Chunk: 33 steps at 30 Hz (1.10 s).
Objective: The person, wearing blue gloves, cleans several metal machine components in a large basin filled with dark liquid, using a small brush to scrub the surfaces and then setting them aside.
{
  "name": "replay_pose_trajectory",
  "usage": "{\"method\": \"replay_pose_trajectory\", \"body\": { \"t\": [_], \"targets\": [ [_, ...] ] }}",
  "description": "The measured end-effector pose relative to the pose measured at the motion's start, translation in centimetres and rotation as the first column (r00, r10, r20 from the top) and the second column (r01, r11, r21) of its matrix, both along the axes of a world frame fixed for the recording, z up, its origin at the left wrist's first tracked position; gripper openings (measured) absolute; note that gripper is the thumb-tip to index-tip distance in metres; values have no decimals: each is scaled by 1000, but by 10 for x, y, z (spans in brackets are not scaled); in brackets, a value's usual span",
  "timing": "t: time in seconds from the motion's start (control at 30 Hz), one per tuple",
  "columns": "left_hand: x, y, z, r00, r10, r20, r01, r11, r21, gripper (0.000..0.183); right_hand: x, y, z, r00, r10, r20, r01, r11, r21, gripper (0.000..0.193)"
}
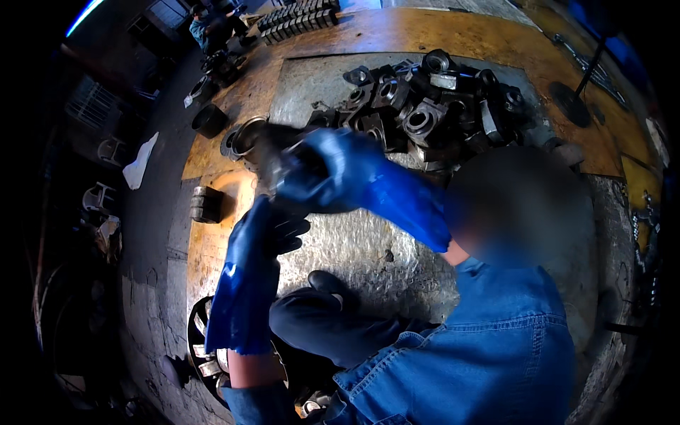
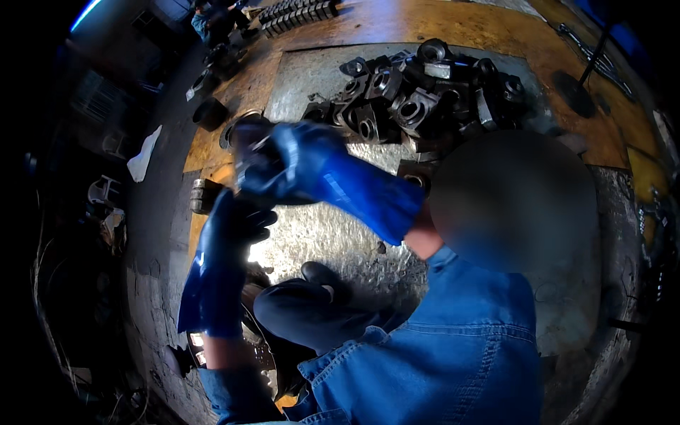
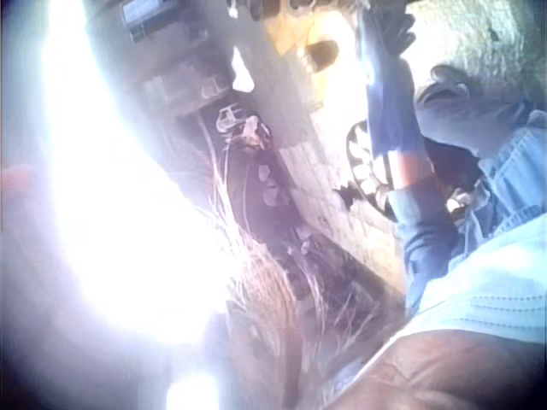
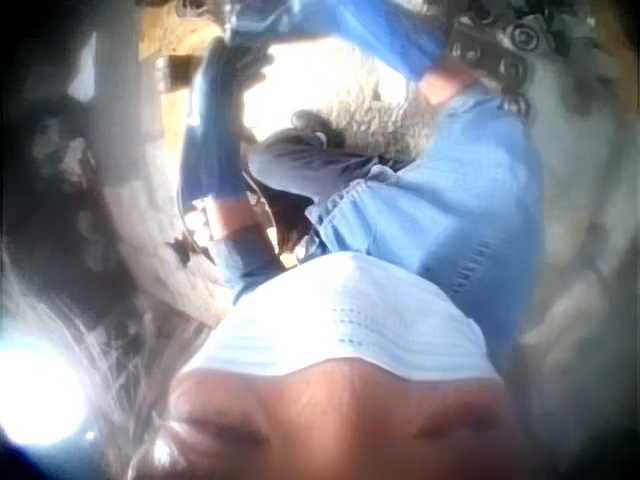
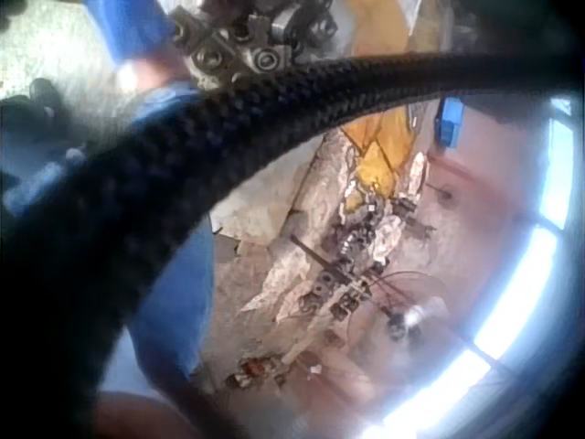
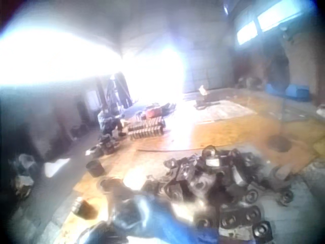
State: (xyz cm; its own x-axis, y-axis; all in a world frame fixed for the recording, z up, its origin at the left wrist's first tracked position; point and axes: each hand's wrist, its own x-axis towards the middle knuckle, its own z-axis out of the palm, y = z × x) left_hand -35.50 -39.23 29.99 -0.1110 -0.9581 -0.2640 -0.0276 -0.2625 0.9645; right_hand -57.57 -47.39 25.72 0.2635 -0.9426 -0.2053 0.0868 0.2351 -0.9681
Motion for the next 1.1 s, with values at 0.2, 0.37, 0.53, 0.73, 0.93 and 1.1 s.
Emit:
{"method": "replay_pose_trajectory", "body": {
  "t": [0.2,0.37,0.53,0.73,0.93,1.1],
  "targets": [
    [17,14,-23,979,178,99,-174,983,-52,38,-125,32,-32,217,-797,-564,131,596,-792,69],
    [145,105,-85,921,227,318,-152,958,-243,41,-14,51,-84,317,-228,-921,-240,920,-311,62],
    [220,210,-132,812,557,172,-576,813,84,52,119,77,-104,337,24,-941,-609,768,-199,61],
    [315,344,-209,693,718,64,-721,686,101,54,250,151,-104,476,225,-850,-806,498,-319,56],
    [325,423,-215,375,914,-157,-909,396,131,52,315,231,-133,302,347,-888,-951,169,-257,59],
    [333,425,-217,276,943,-188,-935,309,175,46,333,250,-172,49,341,-939,-998,43,-37,61]
  ]
}}
